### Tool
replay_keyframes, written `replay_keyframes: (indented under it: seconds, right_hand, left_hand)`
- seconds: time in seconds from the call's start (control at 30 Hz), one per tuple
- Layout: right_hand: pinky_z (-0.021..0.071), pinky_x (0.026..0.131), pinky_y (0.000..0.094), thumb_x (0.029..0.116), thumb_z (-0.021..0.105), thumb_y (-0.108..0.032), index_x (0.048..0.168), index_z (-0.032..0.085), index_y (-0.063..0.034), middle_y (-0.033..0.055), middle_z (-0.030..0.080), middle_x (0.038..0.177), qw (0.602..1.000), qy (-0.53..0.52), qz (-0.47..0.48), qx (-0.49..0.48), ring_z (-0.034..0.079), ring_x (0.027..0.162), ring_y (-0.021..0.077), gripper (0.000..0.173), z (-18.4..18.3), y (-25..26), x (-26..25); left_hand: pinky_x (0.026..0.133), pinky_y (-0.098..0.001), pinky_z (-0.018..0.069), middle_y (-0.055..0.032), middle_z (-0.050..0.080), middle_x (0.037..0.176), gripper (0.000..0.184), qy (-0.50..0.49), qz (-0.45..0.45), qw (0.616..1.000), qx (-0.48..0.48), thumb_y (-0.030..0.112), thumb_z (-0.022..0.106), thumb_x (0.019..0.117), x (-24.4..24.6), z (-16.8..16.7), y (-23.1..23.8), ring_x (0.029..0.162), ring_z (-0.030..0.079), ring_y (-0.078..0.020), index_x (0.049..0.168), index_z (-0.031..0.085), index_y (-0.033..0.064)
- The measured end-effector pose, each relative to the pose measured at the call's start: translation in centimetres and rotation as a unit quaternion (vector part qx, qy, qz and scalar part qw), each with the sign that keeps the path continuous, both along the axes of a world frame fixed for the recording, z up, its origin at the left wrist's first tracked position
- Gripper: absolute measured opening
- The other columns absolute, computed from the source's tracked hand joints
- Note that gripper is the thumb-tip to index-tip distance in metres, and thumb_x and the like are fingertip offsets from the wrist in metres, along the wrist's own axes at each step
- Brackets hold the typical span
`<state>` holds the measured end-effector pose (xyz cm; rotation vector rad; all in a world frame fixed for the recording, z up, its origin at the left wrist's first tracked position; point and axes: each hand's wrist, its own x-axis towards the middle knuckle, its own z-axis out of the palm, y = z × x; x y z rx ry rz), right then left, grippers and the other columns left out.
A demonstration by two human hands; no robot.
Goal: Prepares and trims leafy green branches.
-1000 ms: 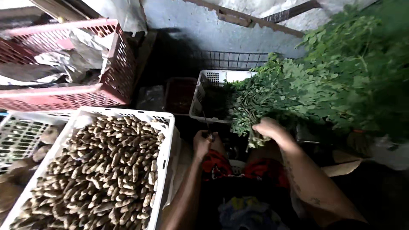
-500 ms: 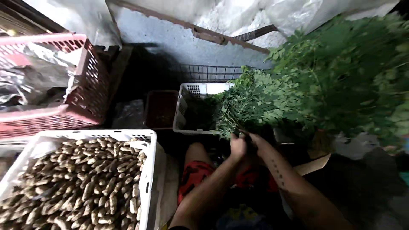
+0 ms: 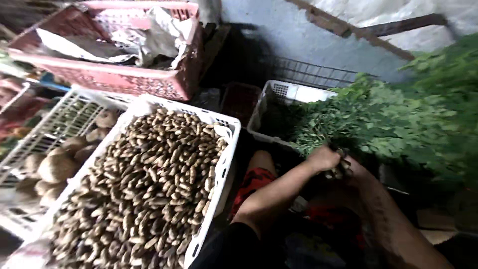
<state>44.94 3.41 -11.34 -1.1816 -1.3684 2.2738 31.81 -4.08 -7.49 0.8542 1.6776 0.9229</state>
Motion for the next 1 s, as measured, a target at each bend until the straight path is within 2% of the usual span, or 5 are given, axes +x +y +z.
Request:
replay_keyframes:
  seconds: [0.17,0.37,0.5,0.7,1.0]
  right_hand:
    - [0.0563,0.059,0.0268,0.1074,0.043,-0.026,0.108,0.059,-0.0123,0.0025,0.065,0.084,0.993,0.012,-0.011,-0.113,0.063,0.068,0.0097,0.022,-1.1,-0.4,-1.3]
    - [0.0567,0.055,0.0247,0.1018,0.051,-0.019,0.108,0.059,-0.0115,0.0013,0.065,0.086,0.999,-0.013,-0.021,-0.034,0.064,0.064,0.0090,0.013,2.4,-2.1,1.0]
    - [0.0592,0.057,0.0254,0.1012,0.050,-0.018,0.106,0.061,-0.0115,0.0009,0.067,0.086,0.999,0.010,-0.040,0.016,0.066,0.066,0.0093,0.014,5.9,-2.7,2.5]
    - [0.0593,0.062,0.0223,0.0851,0.064,-0.027,0.103,0.065,-0.0164,-0.0029,0.068,0.088,0.993,0.094,0.039,0.059,0.067,0.070,0.0069,0.020,9.0,-0.4,5.0]
    - [0.0614,0.072,0.0254,0.0925,0.068,-0.026,0.121,0.062,-0.0140,0.0013,0.069,0.101,0.956,0.259,0.096,0.095,0.070,0.084,0.0121,0.031,9.3,6.0,7.2]
  left_hand:
    - [0.086,-0.0407,0.0571,-0.0171,0.069,0.113,0.041,-0.035,0.052,0.997,0.045,0.031,0.049,0.1098,-1.7,0.2,-3.6,0.094,0.068,-0.0222,0.140,0.055,0.0040]
    - [0.077,-0.0325,0.0563,-0.0144,0.069,0.107,0.048,0.003,0.073,0.996,0.045,0.038,0.052,0.1083,-7.2,0.7,-9.7,0.083,0.066,-0.0162,0.140,0.054,0.0022]
    - [0.098,-0.0470,0.0552,-0.0193,0.067,0.126,0.046,0.110,0.094,0.986,0.085,0.030,0.056,0.1071,-11.7,3.0,-11.8,0.110,0.068,-0.0267,0.144,0.051,0.0033]
    - [0.096,-0.0440,0.0577,-0.0151,0.069,0.123,0.045,0.136,0.088,0.976,0.146,0.025,0.062,0.1043,-14.4,4.3,-12.1,0.107,0.070,-0.0221,0.142,0.053,0.0031]
    - [0.083,-0.0348,0.0616,-0.0075,0.069,0.117,0.039,0.134,0.088,0.974,0.159,0.030,0.061,0.1044,-16.7,5.3,-12.3,0.095,0.070,-0.0138,0.136,0.058,0.0074]
